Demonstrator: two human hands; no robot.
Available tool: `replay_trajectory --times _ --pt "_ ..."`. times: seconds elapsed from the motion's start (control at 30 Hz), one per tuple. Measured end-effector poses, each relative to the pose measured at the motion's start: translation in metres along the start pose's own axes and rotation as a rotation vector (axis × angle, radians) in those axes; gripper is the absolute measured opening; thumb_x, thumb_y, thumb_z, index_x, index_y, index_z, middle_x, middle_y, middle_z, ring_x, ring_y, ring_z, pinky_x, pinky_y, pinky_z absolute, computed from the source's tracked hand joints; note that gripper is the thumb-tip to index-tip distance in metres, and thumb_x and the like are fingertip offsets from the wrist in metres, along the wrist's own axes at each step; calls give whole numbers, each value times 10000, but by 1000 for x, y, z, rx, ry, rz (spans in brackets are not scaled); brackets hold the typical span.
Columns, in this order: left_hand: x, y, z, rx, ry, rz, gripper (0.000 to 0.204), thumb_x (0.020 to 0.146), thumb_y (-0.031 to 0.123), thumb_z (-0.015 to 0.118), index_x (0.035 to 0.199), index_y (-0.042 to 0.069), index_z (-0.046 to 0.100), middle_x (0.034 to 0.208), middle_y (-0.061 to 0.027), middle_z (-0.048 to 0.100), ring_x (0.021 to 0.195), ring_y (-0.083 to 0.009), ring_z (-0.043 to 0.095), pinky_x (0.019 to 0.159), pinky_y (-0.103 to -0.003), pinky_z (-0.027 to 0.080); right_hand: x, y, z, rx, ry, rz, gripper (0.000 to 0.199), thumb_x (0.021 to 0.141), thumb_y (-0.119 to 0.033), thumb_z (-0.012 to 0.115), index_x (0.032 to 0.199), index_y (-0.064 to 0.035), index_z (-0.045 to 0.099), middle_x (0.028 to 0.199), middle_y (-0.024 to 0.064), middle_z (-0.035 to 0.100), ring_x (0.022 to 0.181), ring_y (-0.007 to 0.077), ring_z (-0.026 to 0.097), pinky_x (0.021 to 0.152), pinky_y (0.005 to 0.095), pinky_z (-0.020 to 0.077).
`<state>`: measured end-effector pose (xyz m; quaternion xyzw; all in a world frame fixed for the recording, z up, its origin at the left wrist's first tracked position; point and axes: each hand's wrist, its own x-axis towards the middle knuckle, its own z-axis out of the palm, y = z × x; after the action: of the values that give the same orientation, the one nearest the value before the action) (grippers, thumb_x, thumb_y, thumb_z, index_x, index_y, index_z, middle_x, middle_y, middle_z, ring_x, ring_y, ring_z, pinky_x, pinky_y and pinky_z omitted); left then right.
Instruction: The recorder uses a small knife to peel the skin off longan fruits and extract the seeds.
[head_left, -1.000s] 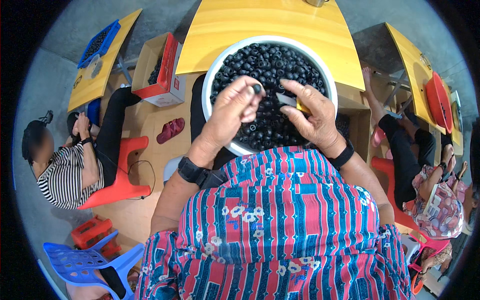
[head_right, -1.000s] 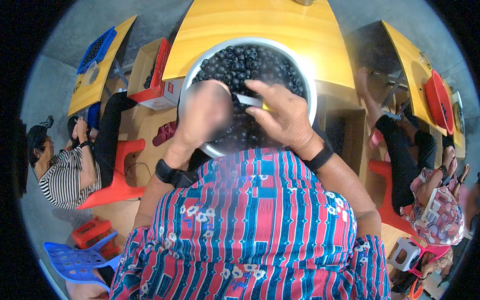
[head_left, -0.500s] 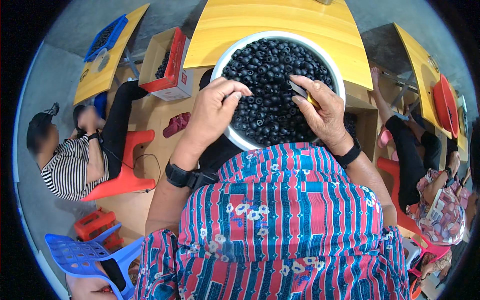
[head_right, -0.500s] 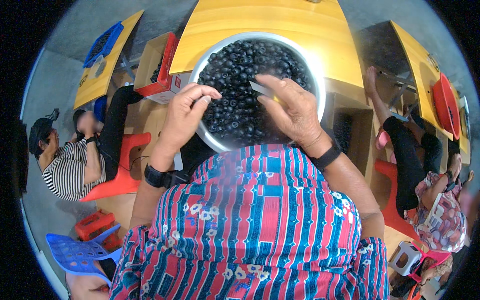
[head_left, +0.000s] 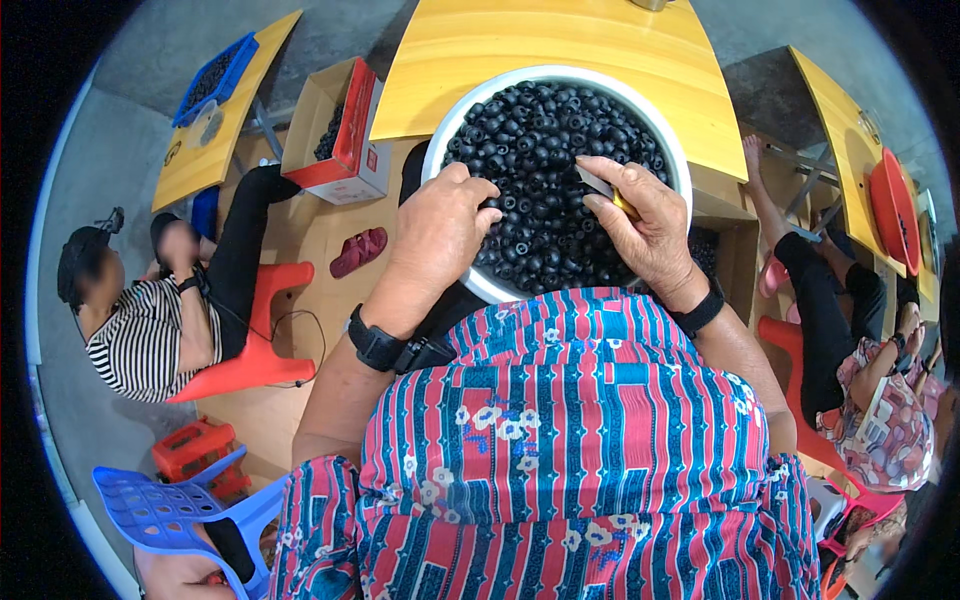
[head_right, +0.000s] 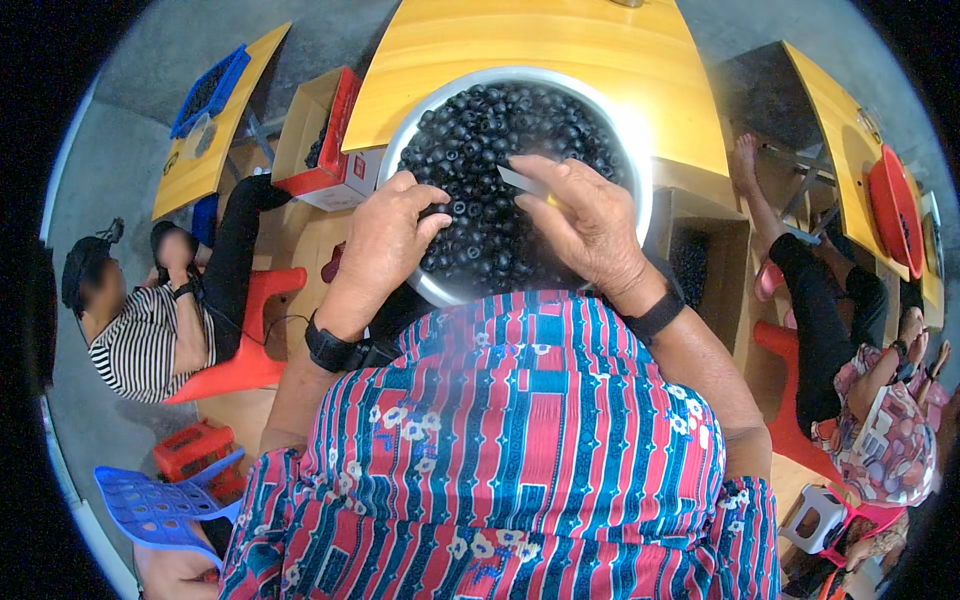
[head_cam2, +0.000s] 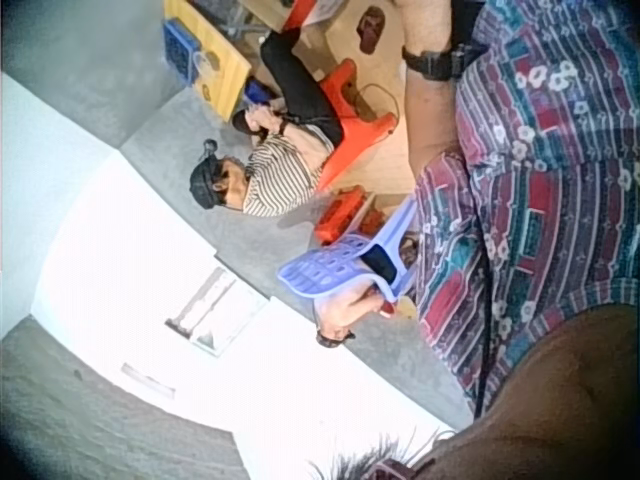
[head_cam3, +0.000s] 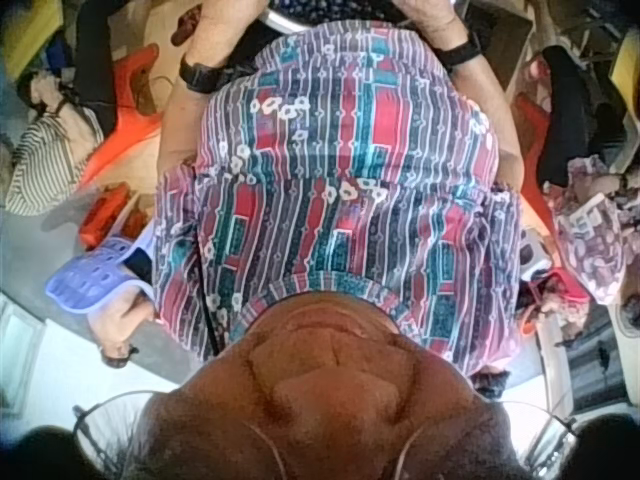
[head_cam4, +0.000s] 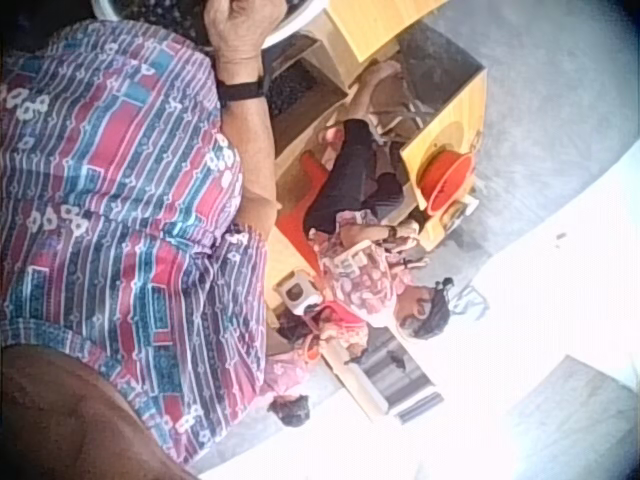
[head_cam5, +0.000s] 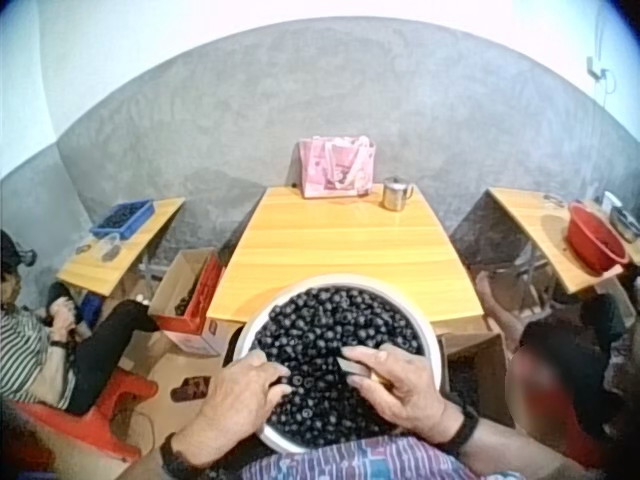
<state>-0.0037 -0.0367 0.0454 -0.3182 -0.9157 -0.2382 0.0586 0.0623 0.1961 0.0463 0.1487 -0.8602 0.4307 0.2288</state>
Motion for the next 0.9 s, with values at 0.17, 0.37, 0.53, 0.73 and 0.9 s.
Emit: replay_trajectory --times 0.17,0.37,0.53,0.73,0.9 --pt "5 1 -1 -170 10 -23 224 778 150 737 977 57 693 832 -110 617 785 -270 624 715 -346 492 0 2 1 -2 5 7 346 800 -44 696 1141 -74 649 843 109 651 723 228 633 646 307 492" --pt "13 14 11 -970 -142 -86 230 851 234 740 947 32 690 838 34 623 803 -40 538 705 -208 447 1 1 -2 108 -30 -1 371 768 -65 724 1133 -58 655 906 144 673 822 266 662 739 330 511" --pt "19 15 25 -1066 -262 -16 258 841 260 751 907 30 657 806 45 579 793 -28 508 683 -200 430 1 6 5 174 -144 -53 360 789 -138 726 1143 -112 662 932 113 682 835 267 667 735 328 514" --pt "20 20 37 -1367 -362 -205 322 877 360 705 878 40 665 694 57 526 643 2 446 538 -164 354 -2 9 2 124 -174 11 330 755 -143 763 1074 -109 685 881 100 682 789 247 667 701 312 517" --pt "12 22 42 -1473 -352 -275 279 922 314 657 967 39 654 699 74 493 565 8 388 477 -160 310 -2 6 4 160 -93 76 299 724 -124 796 1001 -74 697 858 99 682 777 228 668 695 306 515"
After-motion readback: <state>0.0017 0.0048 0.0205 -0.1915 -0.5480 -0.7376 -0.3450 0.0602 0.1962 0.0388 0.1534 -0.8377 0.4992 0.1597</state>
